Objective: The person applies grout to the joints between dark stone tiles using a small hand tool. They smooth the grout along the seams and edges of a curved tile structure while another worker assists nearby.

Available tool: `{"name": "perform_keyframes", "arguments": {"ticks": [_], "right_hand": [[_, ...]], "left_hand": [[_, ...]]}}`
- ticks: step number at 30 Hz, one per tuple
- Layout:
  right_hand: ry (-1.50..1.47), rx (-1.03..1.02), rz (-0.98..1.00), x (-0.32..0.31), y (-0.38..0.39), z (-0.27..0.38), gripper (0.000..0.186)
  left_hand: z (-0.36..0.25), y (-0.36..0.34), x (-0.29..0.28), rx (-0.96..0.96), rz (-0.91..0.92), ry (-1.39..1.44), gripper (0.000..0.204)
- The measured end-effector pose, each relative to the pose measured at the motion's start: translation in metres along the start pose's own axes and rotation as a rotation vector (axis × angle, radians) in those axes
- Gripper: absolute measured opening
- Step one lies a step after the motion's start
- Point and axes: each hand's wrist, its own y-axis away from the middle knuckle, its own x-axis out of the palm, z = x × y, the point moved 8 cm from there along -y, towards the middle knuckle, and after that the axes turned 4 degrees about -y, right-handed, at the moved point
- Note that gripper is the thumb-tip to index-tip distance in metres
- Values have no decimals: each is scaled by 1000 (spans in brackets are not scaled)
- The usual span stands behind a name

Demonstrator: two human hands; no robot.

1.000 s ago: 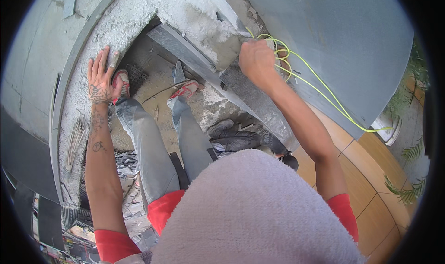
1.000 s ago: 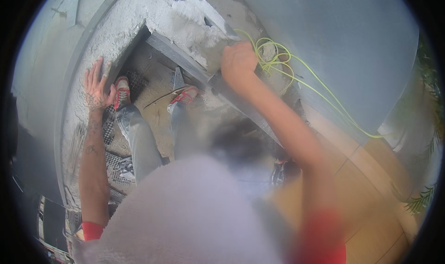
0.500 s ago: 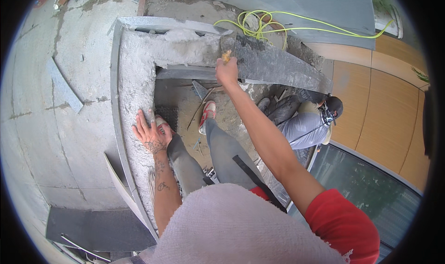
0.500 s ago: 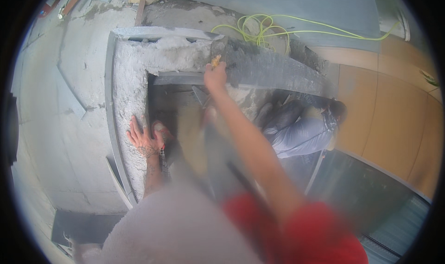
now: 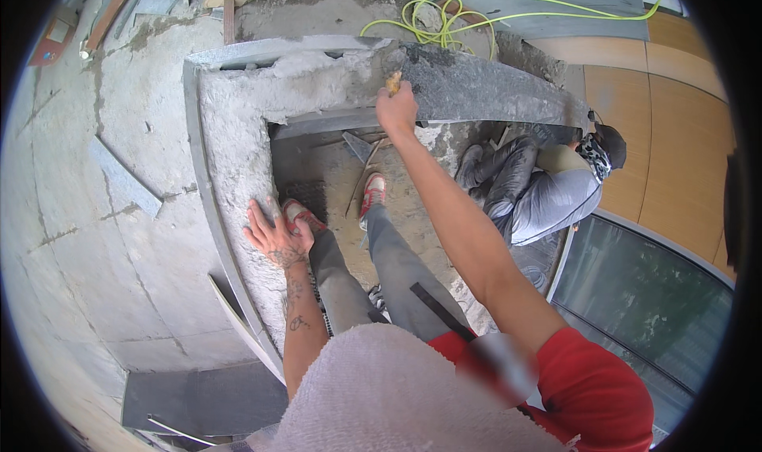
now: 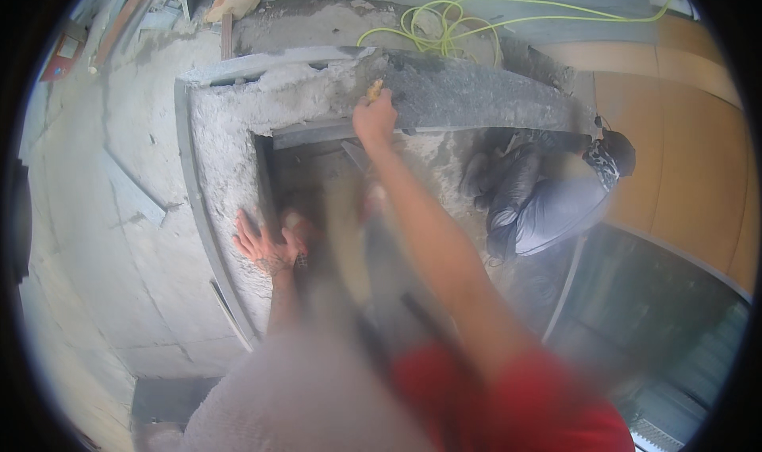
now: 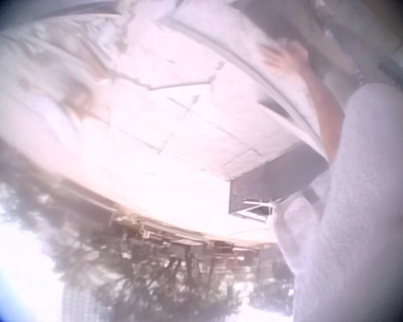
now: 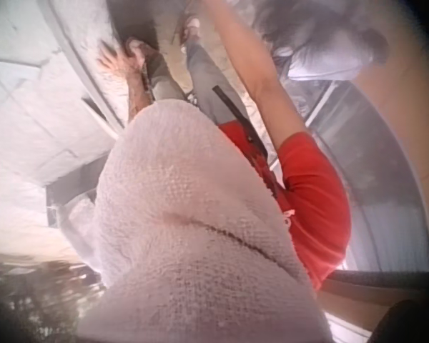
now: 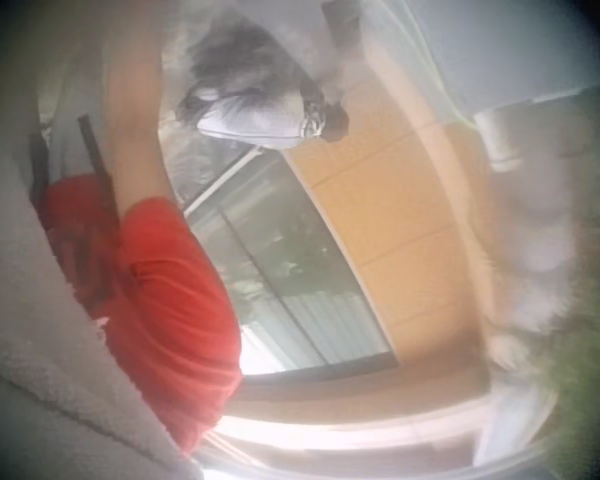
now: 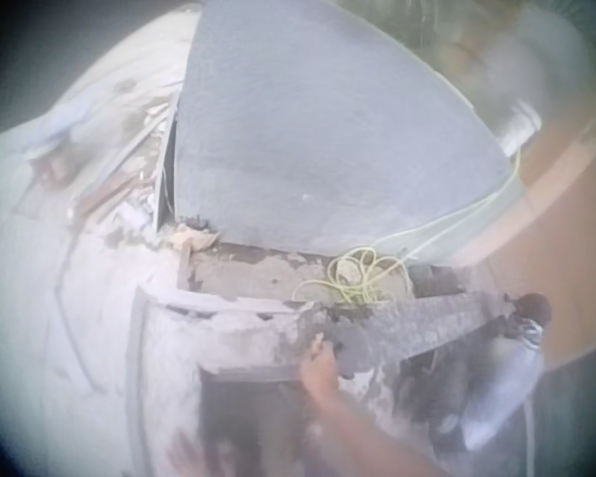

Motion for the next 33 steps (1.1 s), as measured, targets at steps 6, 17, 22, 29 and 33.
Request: {"name": "perform_keyframes", "arguments": {"ticks": [6, 17, 22, 29, 33], "right_hand": [[28, 26, 55, -5, -5, 8, 39], [-84, 183, 110, 24, -32, -57, 42], [25, 114, 64, 10, 18, -22, 38], [-59, 137, 61, 6, 31, -39, 35], [-169, 106, 45, 11, 42, -57, 34]], "left_hand": [[2, 2, 4, 16, -7, -5, 73], [-7, 5, 4, 29, -19, 15, 76], [3, 1, -1, 17, -16, -25, 77], [-1, 4, 2, 32, -6, -26, 76], [-1, 3, 1, 41, -18, -14, 74]]}}
